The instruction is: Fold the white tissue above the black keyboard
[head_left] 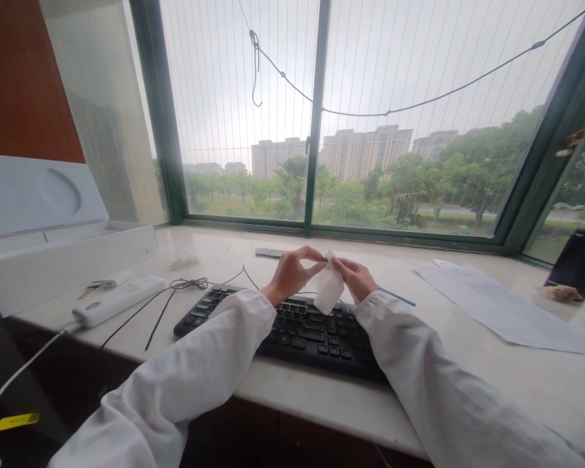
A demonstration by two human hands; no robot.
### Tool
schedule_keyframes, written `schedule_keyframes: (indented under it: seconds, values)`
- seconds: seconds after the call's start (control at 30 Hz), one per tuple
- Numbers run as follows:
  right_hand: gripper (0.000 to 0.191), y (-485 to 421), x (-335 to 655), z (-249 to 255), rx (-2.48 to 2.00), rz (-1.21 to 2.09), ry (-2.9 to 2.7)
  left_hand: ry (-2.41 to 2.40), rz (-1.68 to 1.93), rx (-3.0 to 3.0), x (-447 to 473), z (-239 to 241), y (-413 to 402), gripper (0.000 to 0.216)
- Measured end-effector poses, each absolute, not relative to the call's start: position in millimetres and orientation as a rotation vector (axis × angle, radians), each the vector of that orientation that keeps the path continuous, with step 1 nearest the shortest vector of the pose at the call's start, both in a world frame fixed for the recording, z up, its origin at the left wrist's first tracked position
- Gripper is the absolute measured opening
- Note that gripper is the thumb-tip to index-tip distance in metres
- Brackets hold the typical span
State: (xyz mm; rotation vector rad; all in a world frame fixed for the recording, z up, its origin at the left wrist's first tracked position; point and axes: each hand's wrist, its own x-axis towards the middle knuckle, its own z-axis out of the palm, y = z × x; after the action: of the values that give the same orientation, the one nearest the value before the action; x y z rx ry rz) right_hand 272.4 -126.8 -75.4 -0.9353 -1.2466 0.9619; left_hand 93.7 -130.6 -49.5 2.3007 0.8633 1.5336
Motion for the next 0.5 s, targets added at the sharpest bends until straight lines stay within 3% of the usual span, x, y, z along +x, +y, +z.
schedule_keyframes:
  seconds: [0.33,0.5]
  values:
    - [0.054,-131.8,272.6,-72.1,-0.867,0.861,-1.488,0.887,1.394,2.094,92.4,-50.6,-125.1,0.032]
    - [0.049,-130.8,274.5,-73.9,-0.883,0.833,-1.503,0.827,1.153,2.013,88.8,-51.0,-120.3,0.047]
